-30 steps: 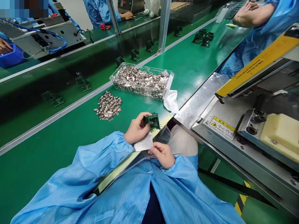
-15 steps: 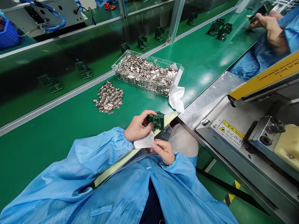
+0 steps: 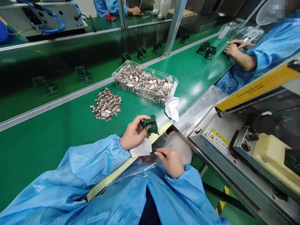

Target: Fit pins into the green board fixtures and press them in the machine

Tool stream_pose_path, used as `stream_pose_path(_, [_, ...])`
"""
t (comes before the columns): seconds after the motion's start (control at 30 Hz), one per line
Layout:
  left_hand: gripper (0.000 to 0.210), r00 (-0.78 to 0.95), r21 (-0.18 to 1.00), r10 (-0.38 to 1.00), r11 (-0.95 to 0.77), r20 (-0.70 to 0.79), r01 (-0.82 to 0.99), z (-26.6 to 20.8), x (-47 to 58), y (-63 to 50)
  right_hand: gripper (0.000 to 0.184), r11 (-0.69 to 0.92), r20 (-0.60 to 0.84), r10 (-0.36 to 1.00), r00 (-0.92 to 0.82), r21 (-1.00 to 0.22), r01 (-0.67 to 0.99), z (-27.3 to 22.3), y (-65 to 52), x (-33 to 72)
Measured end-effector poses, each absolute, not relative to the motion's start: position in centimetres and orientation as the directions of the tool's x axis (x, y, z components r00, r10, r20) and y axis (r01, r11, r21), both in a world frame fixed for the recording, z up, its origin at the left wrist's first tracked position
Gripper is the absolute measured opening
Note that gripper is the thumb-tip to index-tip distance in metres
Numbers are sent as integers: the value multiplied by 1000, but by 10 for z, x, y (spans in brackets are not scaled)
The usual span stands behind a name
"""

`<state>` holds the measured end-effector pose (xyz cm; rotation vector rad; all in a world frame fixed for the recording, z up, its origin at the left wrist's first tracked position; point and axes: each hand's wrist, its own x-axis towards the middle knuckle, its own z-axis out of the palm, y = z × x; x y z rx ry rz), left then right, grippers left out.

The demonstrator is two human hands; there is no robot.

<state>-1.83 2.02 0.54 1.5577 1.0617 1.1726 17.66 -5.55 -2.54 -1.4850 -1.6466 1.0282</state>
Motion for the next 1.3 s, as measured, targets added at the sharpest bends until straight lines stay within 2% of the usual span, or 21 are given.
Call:
stream_pose_path(0.1, [39,173,971,961,-231,218,60,9,-17,12,17,46,75,995,65,-927,372,10,-52,177])
stream_pose_path(0.2, [38,171,969,959,-237,224,63,13,-15,4,14,179,219,968,126,-946,270,34,-43,166])
stream_pose_path(0.3, [34,186,956,952,-267,242,121,17,-14,-2,11,345,400,904,151,-891,293,40,-32,150])
stream_pose_path(0.37, [32,212,944,940,-299,266,142,19,-14,-4,8,367,436,878,200,-879,306,37,-28,140])
stream_pose_path(0.47, [34,254,936,920,-333,297,113,21,-14,-8,3,308,388,897,213,-893,327,34,-28,130])
stream_pose_path(0.6, [34,263,940,920,-327,292,101,20,-13,-13,12,238,321,911,259,-922,306,34,-32,123])
stream_pose_path(0.7, [34,220,933,923,-343,315,106,17,-11,-17,16,210,262,920,291,-958,198,30,-35,118])
stream_pose_path(0.87, [33,194,928,921,-360,337,97,11,-9,-20,23,212,173,918,358,-974,-74,17,-34,106])
stream_pose_path(1.0, [33,204,935,927,-341,316,99,19,-12,-20,20,207,157,960,233,-955,-211,23,-35,119])
stream_pose_path(1.07, [34,275,950,927,-293,255,107,32,-13,-21,39,232,222,972,82,-962,-143,34,-41,139])
stream_pose_path(1.17, [33,500,950,847,-282,180,136,60,-4,-20,63,356,348,932,-99,-931,77,52,-59,181])
stream_pose_path(1.23, [37,697,930,700,-341,153,139,82,12,-13,62,385,375,923,-88,-904,186,61,-80,214])
stream_pose_path(1.3, [51,883,911,451,-405,127,76,103,41,2,63,345,359,933,22,-912,223,65,-106,251])
